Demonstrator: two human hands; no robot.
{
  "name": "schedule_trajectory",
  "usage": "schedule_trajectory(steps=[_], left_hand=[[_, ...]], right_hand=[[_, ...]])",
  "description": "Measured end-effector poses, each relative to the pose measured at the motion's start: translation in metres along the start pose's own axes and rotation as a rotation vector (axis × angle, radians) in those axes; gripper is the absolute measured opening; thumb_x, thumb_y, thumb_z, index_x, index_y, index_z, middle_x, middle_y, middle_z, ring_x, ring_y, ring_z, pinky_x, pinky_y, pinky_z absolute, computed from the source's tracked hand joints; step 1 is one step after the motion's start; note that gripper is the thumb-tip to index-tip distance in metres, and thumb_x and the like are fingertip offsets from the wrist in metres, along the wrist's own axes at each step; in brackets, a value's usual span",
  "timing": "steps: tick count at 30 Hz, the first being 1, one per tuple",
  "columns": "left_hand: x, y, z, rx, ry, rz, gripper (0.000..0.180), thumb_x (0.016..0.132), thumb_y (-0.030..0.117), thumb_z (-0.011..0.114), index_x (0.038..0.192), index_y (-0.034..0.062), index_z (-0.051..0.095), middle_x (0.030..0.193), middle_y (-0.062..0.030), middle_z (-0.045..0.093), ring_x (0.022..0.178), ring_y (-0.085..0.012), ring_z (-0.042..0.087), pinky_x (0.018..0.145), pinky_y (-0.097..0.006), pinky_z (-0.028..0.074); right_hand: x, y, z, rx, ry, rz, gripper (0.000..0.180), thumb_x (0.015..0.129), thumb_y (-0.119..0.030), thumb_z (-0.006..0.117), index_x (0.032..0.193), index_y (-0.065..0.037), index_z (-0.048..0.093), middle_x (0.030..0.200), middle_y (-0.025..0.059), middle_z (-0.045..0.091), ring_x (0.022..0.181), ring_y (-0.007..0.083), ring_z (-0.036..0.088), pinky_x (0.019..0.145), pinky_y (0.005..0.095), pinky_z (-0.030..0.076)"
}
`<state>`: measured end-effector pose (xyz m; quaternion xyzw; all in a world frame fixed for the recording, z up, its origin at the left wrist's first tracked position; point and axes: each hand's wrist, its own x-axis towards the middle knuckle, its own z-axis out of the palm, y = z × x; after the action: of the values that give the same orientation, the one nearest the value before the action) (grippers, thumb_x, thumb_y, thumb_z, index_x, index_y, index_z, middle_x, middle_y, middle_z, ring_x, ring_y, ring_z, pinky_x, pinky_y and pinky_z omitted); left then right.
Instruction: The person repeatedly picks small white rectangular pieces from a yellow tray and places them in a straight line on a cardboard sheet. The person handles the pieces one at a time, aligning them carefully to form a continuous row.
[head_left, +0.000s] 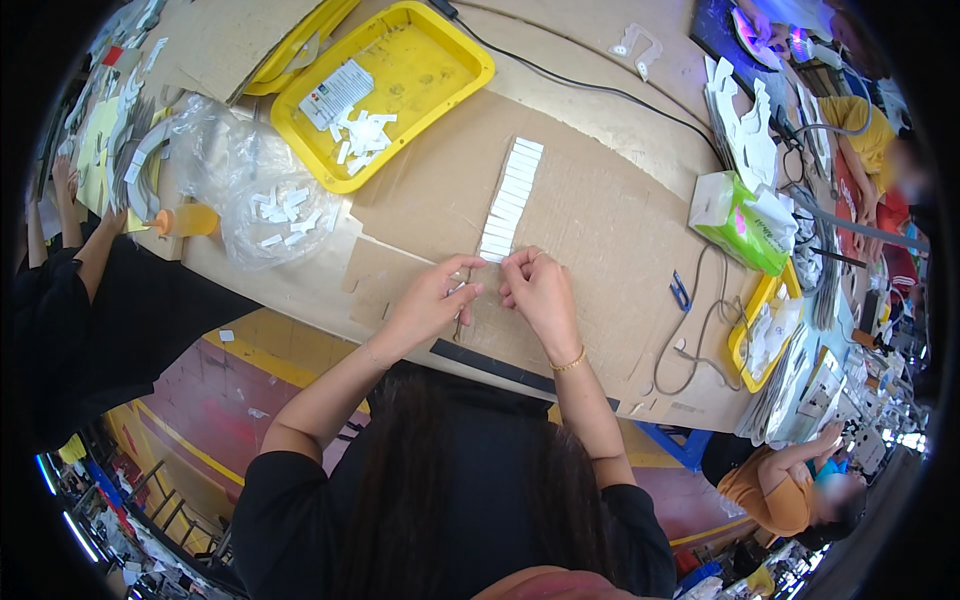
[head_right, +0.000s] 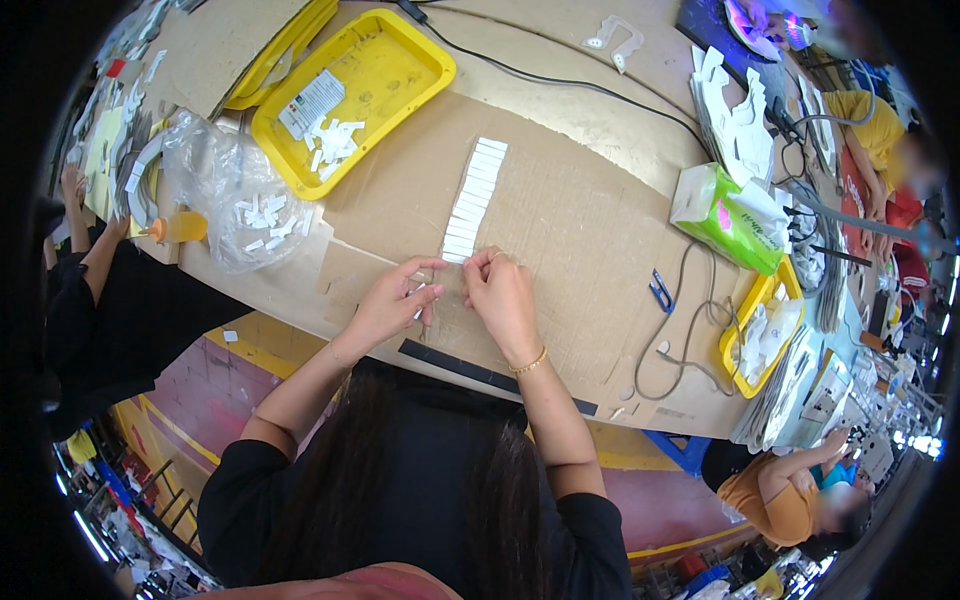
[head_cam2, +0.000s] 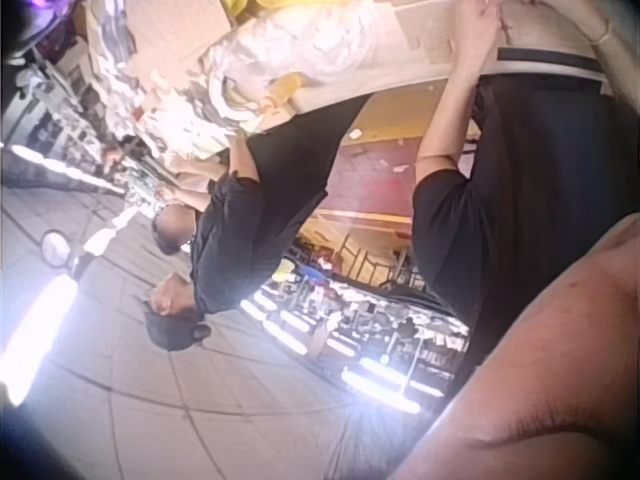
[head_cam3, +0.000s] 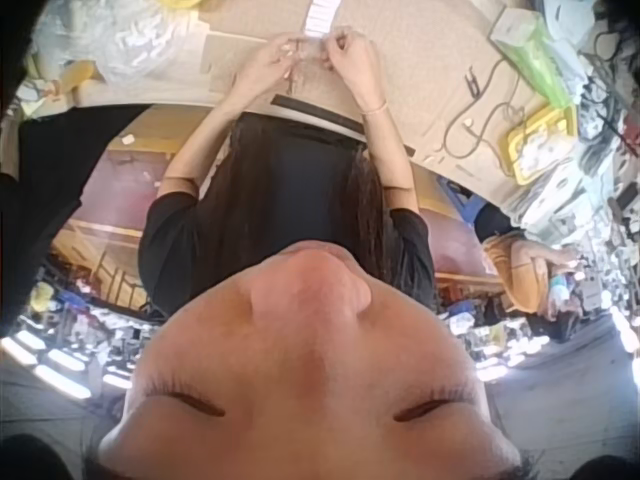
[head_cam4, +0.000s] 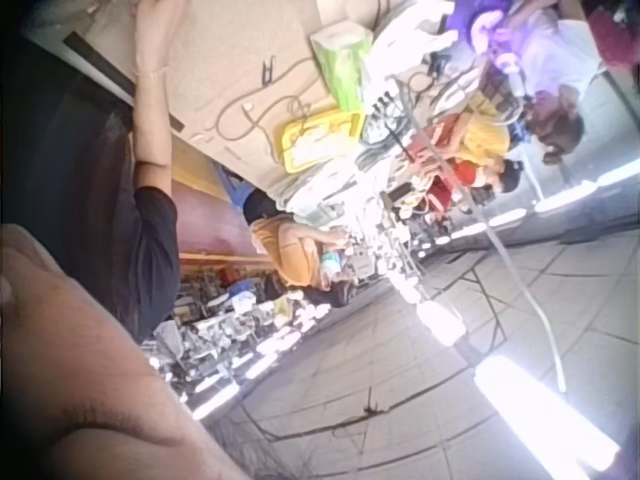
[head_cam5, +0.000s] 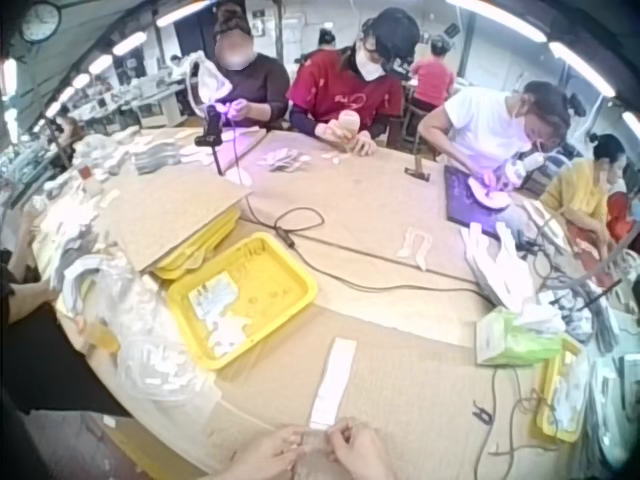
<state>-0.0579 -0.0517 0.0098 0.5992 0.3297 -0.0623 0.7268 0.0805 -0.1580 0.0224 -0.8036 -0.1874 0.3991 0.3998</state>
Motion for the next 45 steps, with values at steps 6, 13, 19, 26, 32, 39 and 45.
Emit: schedule_trajectory(steps=[6, 13, 19, 26, 32, 39, 45], left_hand=[[0.002, 0.0, 0.0, 0.012, -0.003, 0.031, 0.04, 0.093, 0.016, 0.058, 0.131, 0.0088, 0.047, 0.059, 0.0011, 0.056, 0.052, -0.0043, 0.052, 0.047, -0.019, 0.035], [0.004, 0.002, -0.002, 0.025, -0.028, 0.016, 0.042, 0.093, 0.014, 0.059, 0.133, 0.0096, 0.047, 0.06, 0.0009, 0.057, 0.053, -0.0052, 0.054, 0.048, -0.02, 0.037], [0.002, 0.002, -0.001, 0.068, -0.029, 0.004, 0.044, 0.092, 0.013, 0.059, 0.134, 0.0095, 0.046, 0.06, 0.0002, 0.057, 0.053, -0.0059, 0.055, 0.051, -0.022, 0.04], [0.002, 0.007, -0.001, 0.155, -0.027, -0.006, 0.044, 0.092, 0.012, 0.059, 0.133, 0.0084, 0.046, 0.06, -0.0003, 0.058, 0.054, -0.0075, 0.056, 0.053, -0.022, 0.042], [0.003, 0.02, -0.004, -0.177, -0.166, -0.032, 0.044, 0.092, 0.014, 0.06, 0.132, 0.0089, 0.042, 0.058, -0.0004, 0.056, 0.051, -0.005, 0.051, 0.047, -0.018, 0.036], [-0.001, 0.024, 0.004, -0.258, -0.221, 0.158, 0.046, 0.091, 0.014, 0.062, 0.13, 0.0079, 0.038, 0.061, 0.0011, 0.054, 0.051, -0.0035, 0.047, 0.044, -0.017, 0.03], [-0.003, 0.025, 0.005, -0.281, -0.226, 0.121, 0.032, 0.093, 0.018, 0.06, 0.12, 0.0072, 0.046, 0.062, 0.0002, 0.054, 0.052, -0.0034, 0.047, 0.044, -0.017, 0.029]], right_hand=[[0.003, 0.005, -0.001, -0.019, -0.022, -0.019, 0.02, 0.09, -0.015, 0.058, 0.083, 0.003, 0.06, 0.062, 0.008, 0.064, 0.05, 0.012, 0.062, 0.045, 0.0244, 0.048], [0.006, 0.007, 0.002, -0.014, 0.008, -0.023, 0.019, 0.088, -0.013, 0.058, 0.078, 0.003, 0.061, 0.057, 0.009, 0.063, 0.048, 0.0142, 0.062, 0.046, 0.0265, 0.047], [0.007, 0.008, 0.003, -0.07, 0.018, -0.042, 0.019, 0.088, -0.014, 0.058, 0.078, 0.003, 0.06, 0.058, 0.0093, 0.063, 0.048, 0.0143, 0.062, 0.045, 0.0262, 0.048], [0.006, -0.005, -0.002, -0.086, 0.056, -0.014, 0.01, 0.086, -0.007, 0.057, 0.085, 0.002, 0.052, 0.056, 0.0088, 0.06, 0.046, 0.0192, 0.061, 0.045, 0.0287, 0.046], [-0.009, -0.015, -0.033, 0.046, -0.059, -0.06, 0.013, 0.089, -0.009, 0.059, 0.095, 0.002, 0.055, 0.059, 0.0062, 0.061, 0.052, 0.0119, 0.061, 0.047, 0.0244, 0.046], [-0.032, -0.012, -0.039, 0.169, -0.332, -0.098, 0.019, 0.089, -0.015, 0.065, 0.096, 0.002, 0.066, 0.071, 0.0036, 0.067, 0.06, 0.0074, 0.061, 0.056, 0.0209, 0.047], [-0.034, -0.013, -0.037, 0.285, -0.373, -0.003, 0.014, 0.09, -0.012, 0.062, 0.095, 0.001, 0.064, 0.079, 0.0035, 0.067, 0.063, 0.0067, 0.061, 0.056, 0.0194, 0.047]])
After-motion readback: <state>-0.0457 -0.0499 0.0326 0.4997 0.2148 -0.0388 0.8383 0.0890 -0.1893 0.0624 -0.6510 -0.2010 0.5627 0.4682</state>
